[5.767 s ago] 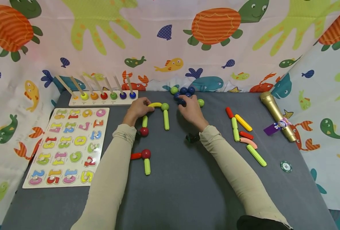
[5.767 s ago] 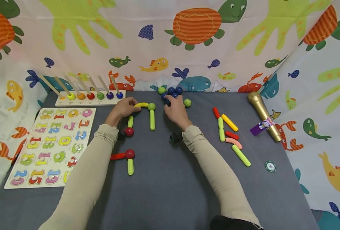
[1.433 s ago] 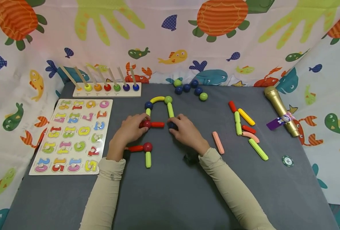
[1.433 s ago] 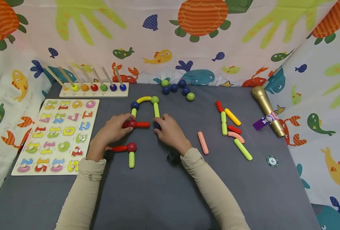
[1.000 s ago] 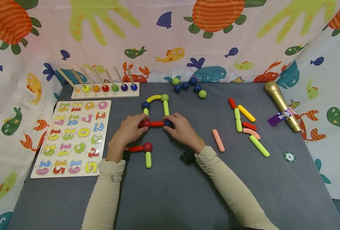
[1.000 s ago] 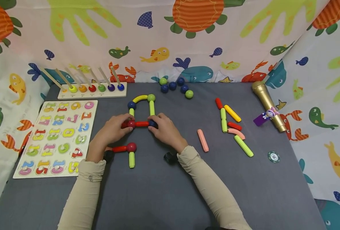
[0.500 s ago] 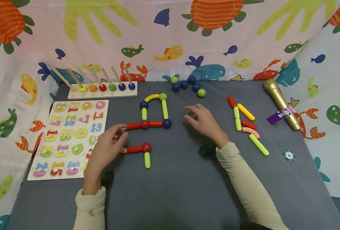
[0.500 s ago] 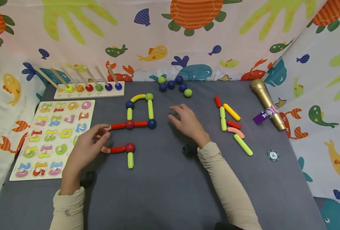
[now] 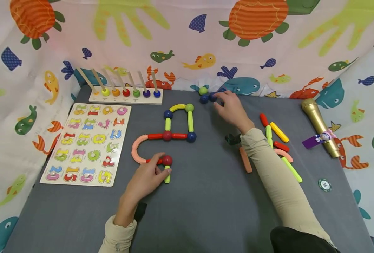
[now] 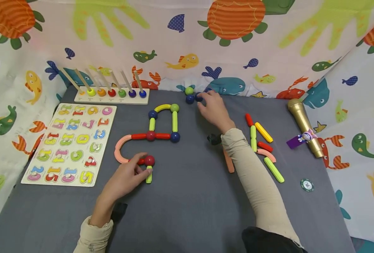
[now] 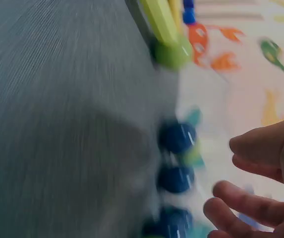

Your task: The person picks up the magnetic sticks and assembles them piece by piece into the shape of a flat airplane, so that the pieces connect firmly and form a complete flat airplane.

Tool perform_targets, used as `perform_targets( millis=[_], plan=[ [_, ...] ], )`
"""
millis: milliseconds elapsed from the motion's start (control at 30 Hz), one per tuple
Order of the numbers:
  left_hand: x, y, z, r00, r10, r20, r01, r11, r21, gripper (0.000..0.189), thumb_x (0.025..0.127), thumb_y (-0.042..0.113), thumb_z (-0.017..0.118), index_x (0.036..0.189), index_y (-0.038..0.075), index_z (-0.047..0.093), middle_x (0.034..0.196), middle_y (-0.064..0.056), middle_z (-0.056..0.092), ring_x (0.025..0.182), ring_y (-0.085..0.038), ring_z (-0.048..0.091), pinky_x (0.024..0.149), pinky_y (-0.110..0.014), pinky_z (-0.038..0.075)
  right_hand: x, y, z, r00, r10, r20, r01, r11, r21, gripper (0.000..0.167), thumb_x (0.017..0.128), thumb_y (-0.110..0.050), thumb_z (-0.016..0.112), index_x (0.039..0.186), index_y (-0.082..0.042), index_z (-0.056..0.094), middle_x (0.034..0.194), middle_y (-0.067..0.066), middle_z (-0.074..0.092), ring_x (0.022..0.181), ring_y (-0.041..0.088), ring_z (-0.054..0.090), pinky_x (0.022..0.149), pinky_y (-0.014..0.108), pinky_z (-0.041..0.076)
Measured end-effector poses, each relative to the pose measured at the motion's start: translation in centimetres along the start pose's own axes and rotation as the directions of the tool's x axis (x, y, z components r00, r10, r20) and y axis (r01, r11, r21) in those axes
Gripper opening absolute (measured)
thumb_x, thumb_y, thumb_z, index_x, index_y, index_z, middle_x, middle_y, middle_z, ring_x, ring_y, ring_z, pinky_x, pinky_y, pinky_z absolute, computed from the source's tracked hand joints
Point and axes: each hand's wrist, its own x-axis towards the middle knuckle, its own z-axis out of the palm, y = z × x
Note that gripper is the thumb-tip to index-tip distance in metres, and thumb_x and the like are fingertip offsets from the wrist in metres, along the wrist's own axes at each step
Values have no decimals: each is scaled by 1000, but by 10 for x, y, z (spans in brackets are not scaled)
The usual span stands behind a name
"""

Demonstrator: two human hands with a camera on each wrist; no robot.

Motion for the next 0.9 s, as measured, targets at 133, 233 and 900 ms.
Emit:
perform_targets(
  millis=[133,233,900],
  plan=[
    [6,9,13,1000,-20,-3,20,995,98,61,98,26,80,149,5,55,71,1,57,61,-15,55,58,-34,43,15,-6,28,996,-50,74,56,996,-75,39,106,-12,63,141,5,63,143,30,54,131,49,50,114,59,37],
    [10,13,19,1000,-16,-3,16,994,112,56,97,21,78,146,2,56,70,1,57,61,-15,55,58,-34,43,17,-4,43,993,-66,101,78,990,-120,38,105,-6,62,140,8,62,139,32,53,126,50,53,114,59,37],
    [15,-7,-3,993,-31,117,59,967,-248,54,101,19,74,149,7,52,71,-5,65,56,-21,61,57,-37,53,-108,-61,45,864,-30,503,-261,827,498,29,101,-12,76,120,-3,56,99,12,66,75,26,69,68,38,59]
  ],
)
